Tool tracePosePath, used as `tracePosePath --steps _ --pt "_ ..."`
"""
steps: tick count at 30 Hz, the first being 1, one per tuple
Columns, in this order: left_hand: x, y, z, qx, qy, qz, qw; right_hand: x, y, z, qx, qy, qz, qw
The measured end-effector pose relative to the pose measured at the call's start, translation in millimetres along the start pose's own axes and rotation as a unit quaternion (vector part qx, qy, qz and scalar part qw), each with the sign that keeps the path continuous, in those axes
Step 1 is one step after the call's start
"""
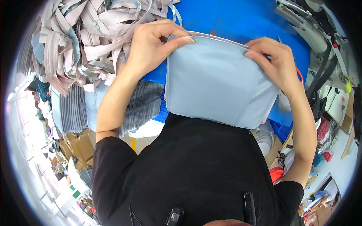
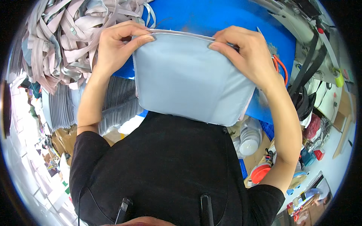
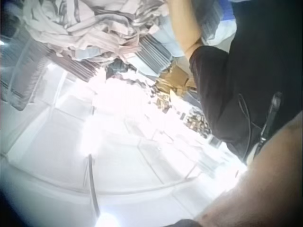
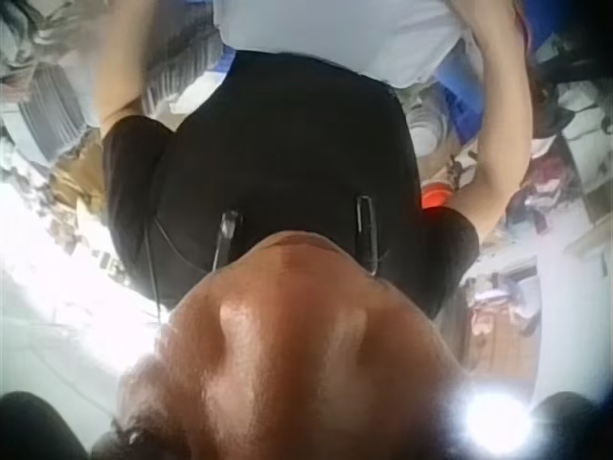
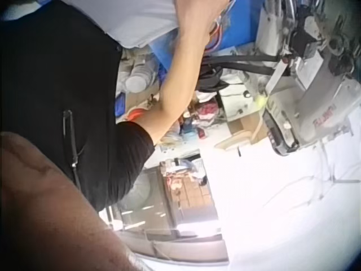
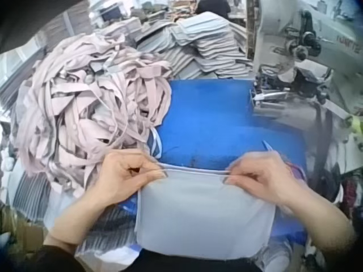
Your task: The person is sewing the edges of light blue fabric masks using a sewing machine. They repeatedly pick up a mask, align the edges, and feed it through the machine to stitch the perimeter. After sewing, they use scissors to trim excess thread and place the finished mask on a stack.
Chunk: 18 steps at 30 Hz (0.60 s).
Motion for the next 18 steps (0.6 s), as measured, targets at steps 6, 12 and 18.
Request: tracePosePath --steps 6,12,18 --pt "-8 6 -54 0.16 -0.027 -0.026 0.986 -22 34 30 -0.034 -0.014 -0.071 0.997" --pt "-8 3 -70 0.194 -0.037 -0.021 0.98 -30 45 35 0.004 -0.013 -0.095 0.995" --pt "-11 1 -74 0.165 -0.012 -0.015 0.986 -35 46 36 0.006 -0.003 -0.116 0.993"
Point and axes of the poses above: each hand's wrist, its own y-axis away from the middle knuckle, its own x-axis out of the palm, z = x × y, the point moved 6 cm from there along -y, towards the middle knuckle, and after that the axes turned 6 degrees about -x, right-handed, at the moved point
